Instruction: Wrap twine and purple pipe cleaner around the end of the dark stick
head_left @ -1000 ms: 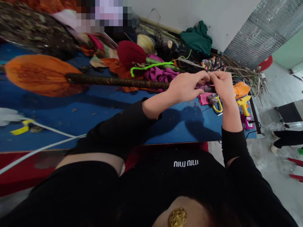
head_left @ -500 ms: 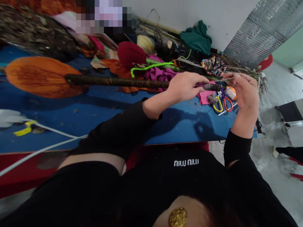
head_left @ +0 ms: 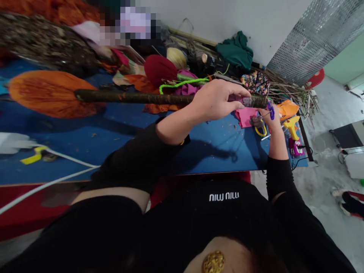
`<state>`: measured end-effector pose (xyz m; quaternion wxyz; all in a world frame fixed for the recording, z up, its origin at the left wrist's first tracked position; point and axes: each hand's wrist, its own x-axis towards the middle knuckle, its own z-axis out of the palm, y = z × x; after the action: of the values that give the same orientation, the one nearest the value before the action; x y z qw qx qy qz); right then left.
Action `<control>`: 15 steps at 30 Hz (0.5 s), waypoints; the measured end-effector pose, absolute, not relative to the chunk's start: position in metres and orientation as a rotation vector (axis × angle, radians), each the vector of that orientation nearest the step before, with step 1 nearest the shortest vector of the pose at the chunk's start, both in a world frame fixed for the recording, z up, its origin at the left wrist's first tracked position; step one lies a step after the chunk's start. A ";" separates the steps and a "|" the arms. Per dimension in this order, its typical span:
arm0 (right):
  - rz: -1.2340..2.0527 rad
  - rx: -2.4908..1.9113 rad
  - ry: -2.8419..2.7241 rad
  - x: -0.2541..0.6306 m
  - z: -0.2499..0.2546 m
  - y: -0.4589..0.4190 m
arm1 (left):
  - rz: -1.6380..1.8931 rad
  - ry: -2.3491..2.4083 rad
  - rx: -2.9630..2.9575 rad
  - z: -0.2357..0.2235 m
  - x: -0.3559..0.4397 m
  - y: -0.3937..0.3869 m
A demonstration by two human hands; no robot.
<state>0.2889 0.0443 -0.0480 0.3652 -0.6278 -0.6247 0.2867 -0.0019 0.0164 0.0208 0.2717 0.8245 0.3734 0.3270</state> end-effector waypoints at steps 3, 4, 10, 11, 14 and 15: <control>0.866 -1.549 -1.526 0.275 -0.060 0.033 | 0.894 1.033 2.216 0.024 -0.004 0.015; 0.926 -1.466 -1.451 0.271 -0.060 0.028 | 0.889 1.040 2.220 0.024 -0.004 0.016; 1.368 -1.170 -1.283 0.265 -0.036 -0.002 | 0.902 1.081 2.267 0.018 0.000 0.024; 1.412 -1.159 -1.315 0.270 -0.033 -0.008 | 0.909 1.083 2.270 0.017 0.000 0.025; 1.355 -1.017 -1.340 0.293 -0.026 -0.020 | 0.927 1.063 2.273 0.015 0.001 0.027; 1.290 -0.965 -1.319 0.302 -0.025 -0.021 | 0.930 1.056 2.273 0.015 0.001 0.027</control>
<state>0.3023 -0.0210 -0.0247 0.5055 -0.3999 -0.5466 0.5346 0.0010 0.0270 0.0147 0.2318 0.8271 0.3843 0.3383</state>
